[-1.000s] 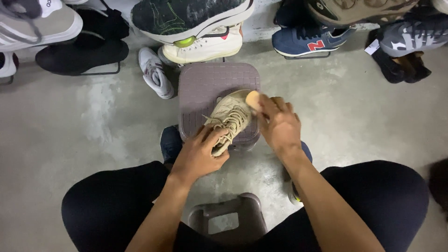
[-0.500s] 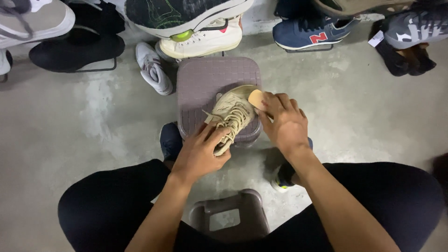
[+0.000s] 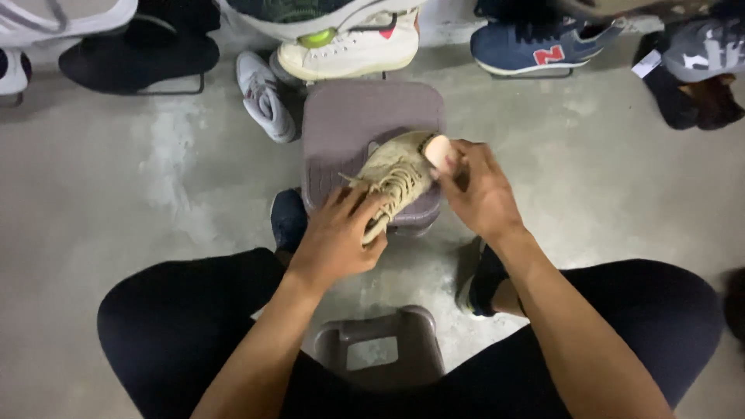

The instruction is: The person scrubs a beige sneaker with a brush, focusing on the upper and toe areas. The shoe is held in one hand while the other hand uses the brush to clean the surface.

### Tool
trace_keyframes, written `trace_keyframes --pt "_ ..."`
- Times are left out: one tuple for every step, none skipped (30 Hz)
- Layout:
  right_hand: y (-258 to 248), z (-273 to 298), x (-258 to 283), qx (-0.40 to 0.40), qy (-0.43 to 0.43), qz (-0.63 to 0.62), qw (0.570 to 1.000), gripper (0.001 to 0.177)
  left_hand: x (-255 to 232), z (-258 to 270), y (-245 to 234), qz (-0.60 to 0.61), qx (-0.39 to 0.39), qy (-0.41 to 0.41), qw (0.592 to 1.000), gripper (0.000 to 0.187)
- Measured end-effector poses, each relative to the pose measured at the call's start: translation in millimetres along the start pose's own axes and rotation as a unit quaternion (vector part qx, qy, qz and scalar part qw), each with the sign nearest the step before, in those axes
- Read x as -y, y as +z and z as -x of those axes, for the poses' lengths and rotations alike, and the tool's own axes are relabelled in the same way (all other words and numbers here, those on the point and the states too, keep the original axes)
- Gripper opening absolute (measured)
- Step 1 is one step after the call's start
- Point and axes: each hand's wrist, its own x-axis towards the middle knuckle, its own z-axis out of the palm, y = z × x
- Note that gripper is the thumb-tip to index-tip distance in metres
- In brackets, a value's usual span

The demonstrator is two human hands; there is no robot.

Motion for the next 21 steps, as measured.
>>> trace_keyframes --pt "4 7 0 0.002 -0.001 -0.001 1.0 0.04 -1 1 1 -0.001 0.0 -0.002 1.0 0.04" --pt "7 14 0 0.032 0.01 -0.001 0.999 0.046 -2 2 1 0.001 0.013 -0.014 1.0 0.043" --pt "9 15 -1 0.057 0.017 0.0 0.998 0.053 -1 -1 1 0.001 0.022 -0.023 0.999 0.046" --pt "8 10 -4 0.055 0.012 0.001 0.998 0.053 -1 -3 2 -0.002 0.017 -0.022 1.0 0.046" --pt "8 8 -8 0.044 0.037 -0.002 0.998 0.05 -2 -4 3 -0.004 0.021 -0.031 0.999 0.048" --pt "7 6 -12 0.034 0.062 -0.005 0.997 0.048 -3 -5 4 -0.006 0.026 -0.04 0.999 0.049" --pt "4 3 -14 0.036 0.063 -0.005 0.997 0.048 -2 -5 5 -0.006 0.027 -0.042 0.999 0.049" --pt "1 0 -17 0.017 0.068 -0.035 0.997 0.048 -2 -6 6 -0.009 0.006 -0.04 0.999 0.045" --pt "-2 -3 -21 -0.004 0.074 -0.065 0.995 0.048 -1 -7 8 -0.012 -0.016 -0.036 0.999 0.043" --pt "10 3 -18 -0.004 0.075 -0.065 0.995 0.048 -1 -5 9 -0.012 -0.015 -0.035 0.999 0.043" --pt "22 6 -14 -0.005 0.062 -0.131 0.989 0.04 -1 -5 9 -0.007 -0.016 -0.045 0.999 0.042" --pt "34 10 -9 -0.005 0.048 -0.196 0.979 0.033 0 -5 8 -0.002 -0.017 -0.055 0.998 0.042" --pt "27 11 -5 -0.008 0.046 -0.197 0.979 0.033 2 -6 8 -0.005 -0.018 -0.053 0.998 0.042" --pt "21 12 -1 0.033 0.063 -0.158 0.985 0.044 4 -6 9 0.001 -0.018 -0.063 0.998 0.044" --pt "14 17 3 0.077 0.082 -0.118 0.987 0.055 4 -4 10 0.009 -0.017 -0.077 0.997 0.046" --pt "9 16 6 0.078 0.083 -0.118 0.986 0.055 4 -4 10 0.009 -0.016 -0.077 0.997 0.046" --pt "4 16 8 0.07 0.08 -0.097 0.99 0.052 4 -4 10 0.013 -0.017 -0.078 0.997 0.046" --pt "-1 15 11 0.062 0.078 -0.076 0.992 0.05 4 -5 10 0.016 -0.018 -0.079 0.997 0.045" --pt "0 12 6 0.06 0.077 -0.075 0.992 0.05 4 -7 8 0.016 -0.019 -0.078 0.997 0.045" --pt "1 10 2 0.049 0.069 -0.06 0.995 0.05 4 -10 6 0.023 -0.015 -0.076 0.997 0.044" --pt "2 11 -2 0.042 0.063 -0.043 0.996 0.051 2 -10 4 0.032 -0.008 -0.078 0.996 0.043"
